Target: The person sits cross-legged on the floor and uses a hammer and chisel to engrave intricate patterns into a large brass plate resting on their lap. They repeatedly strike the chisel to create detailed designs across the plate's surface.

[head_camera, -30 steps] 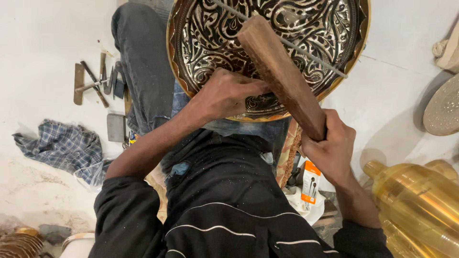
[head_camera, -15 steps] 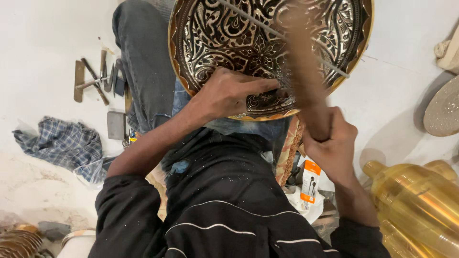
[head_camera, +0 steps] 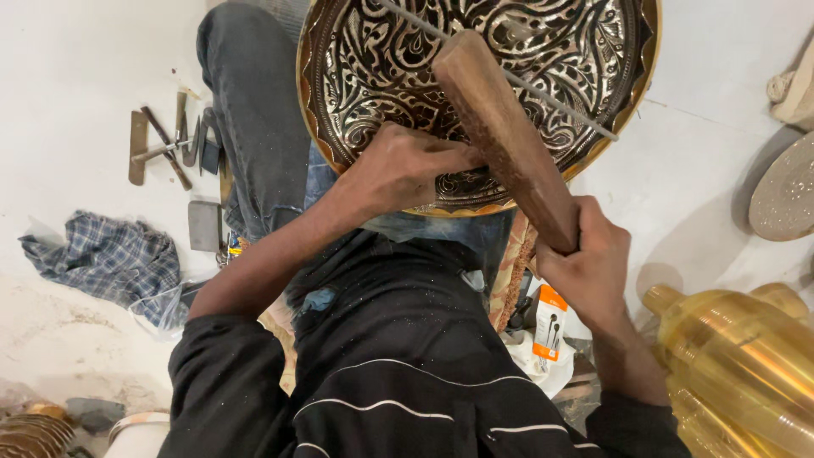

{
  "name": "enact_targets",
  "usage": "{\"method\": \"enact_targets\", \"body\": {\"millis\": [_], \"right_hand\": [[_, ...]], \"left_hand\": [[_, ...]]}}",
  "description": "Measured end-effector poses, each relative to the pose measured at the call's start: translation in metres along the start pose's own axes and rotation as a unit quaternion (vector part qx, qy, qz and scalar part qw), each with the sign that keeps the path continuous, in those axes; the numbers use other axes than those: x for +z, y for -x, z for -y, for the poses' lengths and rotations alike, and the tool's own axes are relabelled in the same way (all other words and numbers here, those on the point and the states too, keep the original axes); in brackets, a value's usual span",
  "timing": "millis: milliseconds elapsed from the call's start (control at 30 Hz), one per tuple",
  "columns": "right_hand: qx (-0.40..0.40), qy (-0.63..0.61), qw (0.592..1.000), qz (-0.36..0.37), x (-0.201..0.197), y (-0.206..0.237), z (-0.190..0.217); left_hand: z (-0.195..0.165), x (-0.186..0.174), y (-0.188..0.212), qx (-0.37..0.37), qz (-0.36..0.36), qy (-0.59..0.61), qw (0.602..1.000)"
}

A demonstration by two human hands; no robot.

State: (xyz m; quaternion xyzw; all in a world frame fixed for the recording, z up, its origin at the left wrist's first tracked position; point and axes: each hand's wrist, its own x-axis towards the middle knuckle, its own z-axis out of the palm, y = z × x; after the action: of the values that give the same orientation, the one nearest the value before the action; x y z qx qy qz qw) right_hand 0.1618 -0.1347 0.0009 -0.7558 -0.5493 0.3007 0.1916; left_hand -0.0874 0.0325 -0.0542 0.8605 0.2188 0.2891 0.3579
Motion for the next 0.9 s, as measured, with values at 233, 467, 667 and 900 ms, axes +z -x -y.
{"method": "enact_targets", "body": {"millis": [233,467,667,900], "right_hand": [[-0.006,-0.177,0.983,-0.055,0.002,-0.001,0.002],[-0.026,-0.060,0.996,-0.057,-0.006,-0.001,0.004],[-0.054,-0.155,0.980,-0.112,-0.002,-0.001,0.014],[-0.052,-0.028,0.995,-0.086,-0.013,-0.003,0.013]], "left_hand": [[-0.001,-0.001,0.000,-0.020,0.023,0.023,0.999],[-0.004,0.003,0.000,-0.023,0.024,-0.014,0.999],[-0.007,-0.003,0.000,0.012,-0.012,-0.002,1.000],[-0.007,-0.001,0.001,-0.009,0.019,0.004,1.000]]}}
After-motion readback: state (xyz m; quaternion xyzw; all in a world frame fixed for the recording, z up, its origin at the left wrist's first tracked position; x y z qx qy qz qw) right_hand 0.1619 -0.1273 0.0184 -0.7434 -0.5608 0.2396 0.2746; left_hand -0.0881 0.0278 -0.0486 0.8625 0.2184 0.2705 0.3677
